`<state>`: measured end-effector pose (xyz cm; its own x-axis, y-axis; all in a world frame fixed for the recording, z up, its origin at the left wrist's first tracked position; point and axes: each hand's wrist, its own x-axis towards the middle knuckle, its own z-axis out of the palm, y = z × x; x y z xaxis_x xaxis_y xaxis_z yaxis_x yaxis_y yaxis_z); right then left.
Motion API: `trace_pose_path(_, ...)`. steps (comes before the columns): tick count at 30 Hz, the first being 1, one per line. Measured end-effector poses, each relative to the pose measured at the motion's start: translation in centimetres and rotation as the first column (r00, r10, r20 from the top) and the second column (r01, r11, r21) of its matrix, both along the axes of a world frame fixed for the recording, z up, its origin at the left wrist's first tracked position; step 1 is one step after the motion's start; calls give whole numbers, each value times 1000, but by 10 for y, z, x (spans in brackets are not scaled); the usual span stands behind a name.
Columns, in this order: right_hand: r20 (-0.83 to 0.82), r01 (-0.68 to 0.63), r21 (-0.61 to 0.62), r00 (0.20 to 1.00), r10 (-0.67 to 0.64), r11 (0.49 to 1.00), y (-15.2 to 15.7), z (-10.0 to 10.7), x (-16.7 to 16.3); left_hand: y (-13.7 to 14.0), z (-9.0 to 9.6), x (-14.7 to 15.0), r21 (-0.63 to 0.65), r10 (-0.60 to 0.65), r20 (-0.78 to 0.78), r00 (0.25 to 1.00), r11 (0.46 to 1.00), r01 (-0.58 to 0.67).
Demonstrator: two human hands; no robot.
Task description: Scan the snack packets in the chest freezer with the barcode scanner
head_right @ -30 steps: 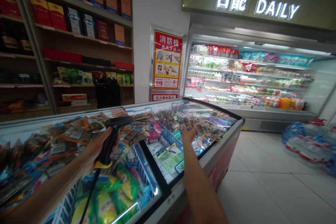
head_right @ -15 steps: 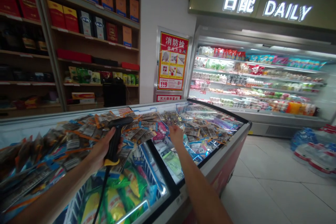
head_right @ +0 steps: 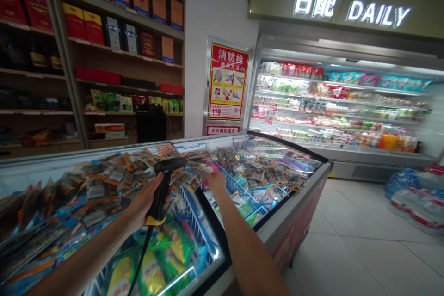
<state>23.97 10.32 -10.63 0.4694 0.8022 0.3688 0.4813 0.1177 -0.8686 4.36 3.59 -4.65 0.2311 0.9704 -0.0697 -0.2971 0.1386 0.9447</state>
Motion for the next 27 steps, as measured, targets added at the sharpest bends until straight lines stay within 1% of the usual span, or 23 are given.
trace_pose_path(5,-14,193,38,981,-193,980,-6,11,32,-3,-1,7,-13,-13,-41,999,1000,12)
trace_pose_path(7,5,226,67,974,-227,972,-9,13,41,-3,-2,8,-6,-25,-49,999,1000,25)
trace_pose_path(9,37,193,88,980,-197,977,-12,13,43,-2,-3,10,-2,-32,-57,998,999,32)
trace_pose_path(11,70,111,88,991,-117,990,-13,10,38,-3,-2,11,6,-27,-60,998,1000,27)
trace_pose_path(14,56,-37,33,998,35,999,-11,6,29,-5,-1,12,17,-21,-55,998,1000,22)
trace_pose_path(16,23,-90,13,996,90,996,-9,6,28,-7,0,12,21,-23,-48,999,999,24)
trace_pose_path(18,7,-86,33,996,86,996,-7,9,34,-9,0,12,24,-39,-49,998,999,40)
trace_pose_path(21,5,-31,73,1000,31,997,-7,13,48,-12,1,13,36,-73,-65,995,996,76)
trace_pose_path(27,12,58,80,998,-59,995,-13,11,67,-19,7,16,25,-148,-99,984,988,151)
